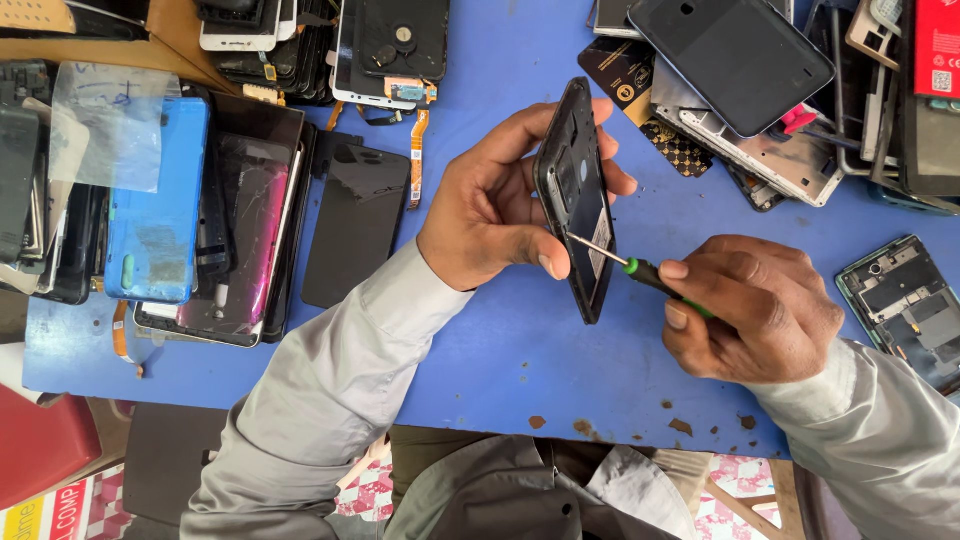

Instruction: The person uses a screwdriver to remove screws from the back of a smartphone, then pries open the back cover to expose the internal components. The person continues to remove additional screws from the internal frame.

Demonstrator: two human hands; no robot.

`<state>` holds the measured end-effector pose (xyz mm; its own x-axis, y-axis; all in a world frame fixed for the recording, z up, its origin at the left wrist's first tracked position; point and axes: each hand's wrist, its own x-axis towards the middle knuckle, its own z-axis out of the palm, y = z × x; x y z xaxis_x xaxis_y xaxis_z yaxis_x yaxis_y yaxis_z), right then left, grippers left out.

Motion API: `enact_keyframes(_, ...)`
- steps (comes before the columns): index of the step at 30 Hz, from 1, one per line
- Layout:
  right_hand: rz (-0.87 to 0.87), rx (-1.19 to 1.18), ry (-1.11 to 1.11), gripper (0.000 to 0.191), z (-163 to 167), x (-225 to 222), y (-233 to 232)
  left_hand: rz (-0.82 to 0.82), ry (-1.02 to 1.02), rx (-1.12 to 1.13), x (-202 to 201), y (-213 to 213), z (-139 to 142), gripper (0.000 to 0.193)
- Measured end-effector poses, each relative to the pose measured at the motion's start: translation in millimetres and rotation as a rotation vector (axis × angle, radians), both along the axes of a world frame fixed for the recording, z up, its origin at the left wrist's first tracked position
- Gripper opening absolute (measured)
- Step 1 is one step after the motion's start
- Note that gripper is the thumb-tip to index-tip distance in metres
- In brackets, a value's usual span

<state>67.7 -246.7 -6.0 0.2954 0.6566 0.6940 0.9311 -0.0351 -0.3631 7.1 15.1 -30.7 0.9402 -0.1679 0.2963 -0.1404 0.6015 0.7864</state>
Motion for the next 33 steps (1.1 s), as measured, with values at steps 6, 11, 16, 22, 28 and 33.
enact_keyframes(6, -0.038, -0.001, -0.044, 0.028, -2.4, -2.5, 1.4, 0.009, 0.012, -0.033, -0.4, -1.6, -5.0, 0.095)
enact_keyframes(11, -0.052, 0.005, -0.107, 0.027, -1.2, -1.9, 4.8, 0.038, -0.007, -0.053, 0.8, -2.8, -8.6, 0.090)
enact_keyframes(16, -0.061, -0.014, -0.106, 0.027, 1.2, -3.9, 6.6, 0.088, -0.040, -0.021, 0.1, -1.4, -8.4, 0.086)
enact_keyframes(22, -0.068, -0.010, -0.133, 0.029, 5.0, -3.6, 10.4, 0.121, -0.061, -0.019, 0.9, -1.2, -1.4, 0.084)
enact_keyframes(28, -0.052, -0.037, -0.128, 0.035, 13.2, -3.6, 13.3, 0.238, -0.115, 0.069, -1.2, 0.0, 3.1, 0.085)
enact_keyframes(33, -0.061, -0.042, -0.137, 0.028, 17.3, -1.6, 12.9, 0.327, -0.239, 0.172, 0.0, 2.5, 1.8, 0.088)
